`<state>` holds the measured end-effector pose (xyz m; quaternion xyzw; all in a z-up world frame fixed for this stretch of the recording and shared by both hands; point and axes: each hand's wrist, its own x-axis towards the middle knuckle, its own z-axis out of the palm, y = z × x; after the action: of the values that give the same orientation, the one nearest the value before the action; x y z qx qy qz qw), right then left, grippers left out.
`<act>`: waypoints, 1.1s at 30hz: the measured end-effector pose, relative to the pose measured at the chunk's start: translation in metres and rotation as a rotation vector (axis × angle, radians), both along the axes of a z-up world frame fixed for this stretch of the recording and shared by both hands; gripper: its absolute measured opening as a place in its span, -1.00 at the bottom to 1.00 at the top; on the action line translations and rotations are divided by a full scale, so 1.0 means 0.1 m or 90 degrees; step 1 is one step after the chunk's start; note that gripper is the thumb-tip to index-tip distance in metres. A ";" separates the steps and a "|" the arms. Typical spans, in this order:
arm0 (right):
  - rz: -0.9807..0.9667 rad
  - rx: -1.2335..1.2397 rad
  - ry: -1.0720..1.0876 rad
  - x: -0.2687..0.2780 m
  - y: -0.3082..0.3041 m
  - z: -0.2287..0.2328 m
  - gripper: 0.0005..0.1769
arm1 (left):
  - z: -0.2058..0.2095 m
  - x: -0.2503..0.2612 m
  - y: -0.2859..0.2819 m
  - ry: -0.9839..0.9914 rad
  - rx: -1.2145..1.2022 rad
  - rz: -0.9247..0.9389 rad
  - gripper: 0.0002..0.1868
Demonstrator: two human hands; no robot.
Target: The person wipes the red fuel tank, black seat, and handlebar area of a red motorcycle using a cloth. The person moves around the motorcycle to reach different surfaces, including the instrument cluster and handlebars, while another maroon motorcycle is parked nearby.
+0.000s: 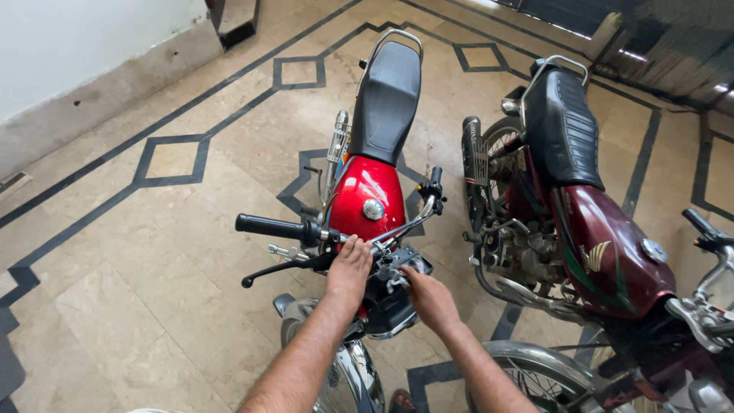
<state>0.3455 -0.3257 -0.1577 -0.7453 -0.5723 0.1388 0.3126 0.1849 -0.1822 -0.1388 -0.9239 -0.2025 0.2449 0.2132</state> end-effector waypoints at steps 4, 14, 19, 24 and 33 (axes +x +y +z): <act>-0.008 -0.098 0.015 0.12 0.12 -0.12 -0.73 | -0.01 0.01 0.01 0.016 0.006 0.005 -0.31; -0.076 -0.133 0.105 0.21 0.03 -0.49 -0.61 | -0.05 -0.02 -0.01 -0.007 0.015 -0.004 -0.34; -0.254 0.038 0.112 0.31 0.32 -0.54 -0.45 | -0.14 0.00 0.01 -0.008 0.001 -0.010 -0.33; -0.046 0.035 -0.012 0.22 0.28 -0.56 -0.56 | -0.23 0.03 0.04 -0.015 -0.001 0.008 -0.33; 0.104 -0.130 -0.239 0.33 0.24 -0.42 -0.62 | -0.12 0.03 0.00 0.001 0.010 0.011 -0.33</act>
<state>0.3789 -0.3016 -0.2000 -0.7370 -0.6619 0.0798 0.1110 0.1876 -0.1823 -0.1512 -0.9202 -0.2121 0.2457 0.2186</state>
